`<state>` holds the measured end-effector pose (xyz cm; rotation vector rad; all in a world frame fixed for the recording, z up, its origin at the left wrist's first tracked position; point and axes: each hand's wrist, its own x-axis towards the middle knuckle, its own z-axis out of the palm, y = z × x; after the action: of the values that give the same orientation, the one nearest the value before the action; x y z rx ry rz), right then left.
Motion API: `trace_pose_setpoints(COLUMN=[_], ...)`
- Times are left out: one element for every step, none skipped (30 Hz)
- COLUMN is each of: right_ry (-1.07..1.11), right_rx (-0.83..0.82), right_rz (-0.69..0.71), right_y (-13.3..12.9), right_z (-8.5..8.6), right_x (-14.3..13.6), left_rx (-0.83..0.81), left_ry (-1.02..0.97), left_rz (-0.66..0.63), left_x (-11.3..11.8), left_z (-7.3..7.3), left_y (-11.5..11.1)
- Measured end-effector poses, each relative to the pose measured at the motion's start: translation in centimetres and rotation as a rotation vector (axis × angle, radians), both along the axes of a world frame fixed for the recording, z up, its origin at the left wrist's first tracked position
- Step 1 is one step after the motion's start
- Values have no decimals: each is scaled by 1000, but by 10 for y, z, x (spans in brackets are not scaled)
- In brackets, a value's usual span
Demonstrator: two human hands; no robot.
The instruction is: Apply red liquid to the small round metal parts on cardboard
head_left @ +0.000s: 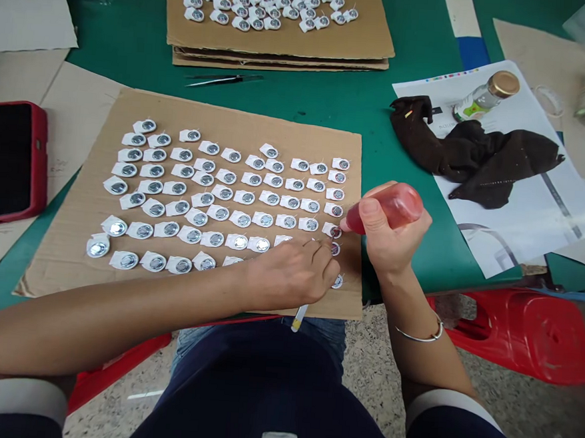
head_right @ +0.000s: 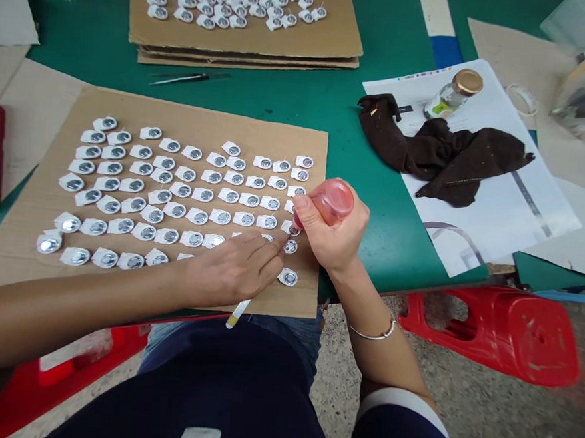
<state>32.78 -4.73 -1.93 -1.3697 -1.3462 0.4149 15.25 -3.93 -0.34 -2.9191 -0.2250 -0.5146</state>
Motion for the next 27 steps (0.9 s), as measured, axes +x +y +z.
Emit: trace_pose_setpoints(right_ry=[2,6,11,16,22,27,30,29,26,21,17,12,6,-1,-9,-18,-27,-35,-45,-55,-68,-81,-96,-109,-119,-127,-132], right_rx=[-6,-13,-19,-22,-23,-23,-25,-26,-28,-29,-26,-21,-13,-6,2,9,15,20,24,27,27,28,30,35,40,44,47], right_rz=[-1,-3,-4,-5,-4,-3,-3,-5,-9,-15,-20,-26,-32,-39,-46,-53,-59,-63,-65,-67,-71,-77,-85,-95,-104,-110,-114], right_y=[0,0,0,0,0,0,0,0,0,0,1,1,1,1,1,1,1,2,2,2,2,2,2,1,1,1,1], right_z=[0,0,-1,-1,-1,-1,-1,0,0,0,0,0,0,0,0,0,0,0,0,0,0,0,0,0,0,-1,-1], right_x=[0,0,0,-1,-1,-1,-2,-2,-1,-1,-1,0,1,1,2,2,3,3,3,4,4,4,5,5,6,6,6], left_rx=[-2,-4,-7,-9,-10,-10,-9,-8,-8,-8,-8,-9,-11,-12,-15,-19,-24,-27,-27,-26,-24,-21,-19,-18,-19,-20,-22], left_ry=[-1,-3,-3,-1,1,2,3,5,7,7,7,7,7,3,-3,-8,-12,-15,-17,-20,-20,-21,-24,-22,-20,-18,-17], left_rz=[0,2,2,2,3,3,4,6,8,11,12,13,16,17,20,22,21,18,15,12,12,13,15,17,17,17,17], left_x=[0,0,0,0,0,0,0,0,0,-1,-1,-1,-1,-1,-1,-1,-1,-1,-1,-1,-1,0,0,0,0,0,0], left_z=[0,0,1,1,0,0,0,-1,-1,-2,-2,-2,-3,-3,-3,-2,-2,-2,-2,-2,-2,-2,-2,-1,-1,-1,-1], left_y=[0,0,0,0,0,0,0,-1,-1,-1,-1,-1,0,0,0,0,0,0,0,1,1,1,1,1,1,1,1])
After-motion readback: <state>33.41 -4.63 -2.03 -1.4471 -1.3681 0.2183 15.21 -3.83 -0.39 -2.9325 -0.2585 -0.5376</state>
